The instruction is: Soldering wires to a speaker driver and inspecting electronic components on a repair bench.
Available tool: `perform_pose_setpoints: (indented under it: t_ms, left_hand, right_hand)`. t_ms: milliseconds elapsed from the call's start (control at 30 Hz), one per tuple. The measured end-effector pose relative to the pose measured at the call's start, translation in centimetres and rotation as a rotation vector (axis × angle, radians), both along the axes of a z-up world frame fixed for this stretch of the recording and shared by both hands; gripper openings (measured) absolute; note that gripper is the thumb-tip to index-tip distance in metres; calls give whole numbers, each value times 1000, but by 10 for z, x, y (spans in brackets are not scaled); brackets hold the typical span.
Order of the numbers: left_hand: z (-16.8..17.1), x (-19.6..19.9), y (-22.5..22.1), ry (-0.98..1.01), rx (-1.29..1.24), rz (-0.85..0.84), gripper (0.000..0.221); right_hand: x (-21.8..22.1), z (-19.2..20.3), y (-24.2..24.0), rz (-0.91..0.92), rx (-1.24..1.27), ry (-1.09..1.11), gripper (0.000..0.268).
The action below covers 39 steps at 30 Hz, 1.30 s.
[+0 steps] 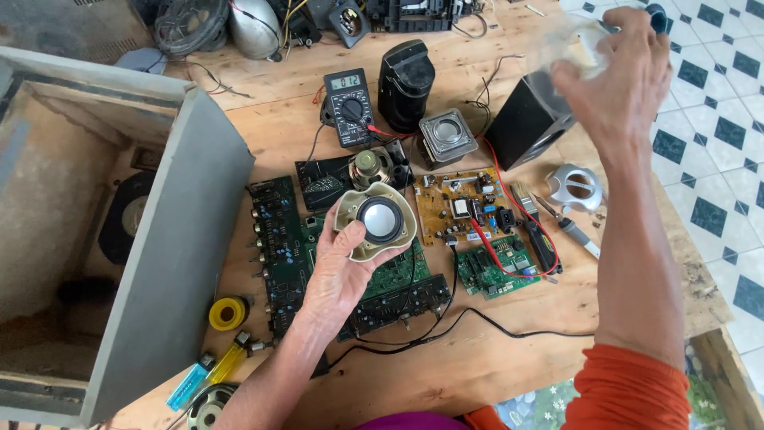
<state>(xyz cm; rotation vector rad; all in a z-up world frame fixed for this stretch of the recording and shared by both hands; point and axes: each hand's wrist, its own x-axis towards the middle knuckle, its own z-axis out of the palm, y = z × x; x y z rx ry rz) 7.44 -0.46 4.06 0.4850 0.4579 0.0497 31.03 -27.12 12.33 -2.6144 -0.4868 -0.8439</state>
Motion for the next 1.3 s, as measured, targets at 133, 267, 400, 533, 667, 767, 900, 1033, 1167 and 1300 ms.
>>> perform_pose_setpoints:
  t_ms: [133, 267, 400, 533, 667, 767, 900, 1033, 1167, 1300]
  left_hand:
    - [-3, -1, 0, 14, -26, 17, 80]
    - [-3, -8, 2, -7, -32, 10, 76]
    - [-9, -15, 5, 3, -84, 50, 75]
    - [-16, -22, 8, -42, -57, 30, 82]
    - [-15, -30, 9, -31, -53, 6, 76]
    - [-17, -35, 9, -82, -38, -19, 68]
    - [-31, -36, 8, -111, -34, -17, 64]
    - [-38, -39, 4, -198, -8, -43, 64]
    - [-44, -42, 3, -170, -19, -39, 66]
    - [-46, -46, 3, -170, -40, -34, 66]
  right_hand:
    - [-66, 28, 36, 456, 109, -4, 61]
    - [-106, 21, 60, 774, 109, 156, 69]
    - [-127, 10, 73, 859, 49, 200, 72]
    - [-140, 4, 77, 923, 36, 219, 75]
    - [-152, 4, 84, 951, 19, 258, 74]
    - [-158, 2, 86, 974, 21, 241, 67]
    - [-165, -5, 90, 1027, 39, 200, 62]
    - [-172, -10, 97, 996, 22, 148, 61]
    - [-179, -14, 101, 897, 51, 265, 66]
    - [-187, -19, 107, 788, 39, 315, 72]
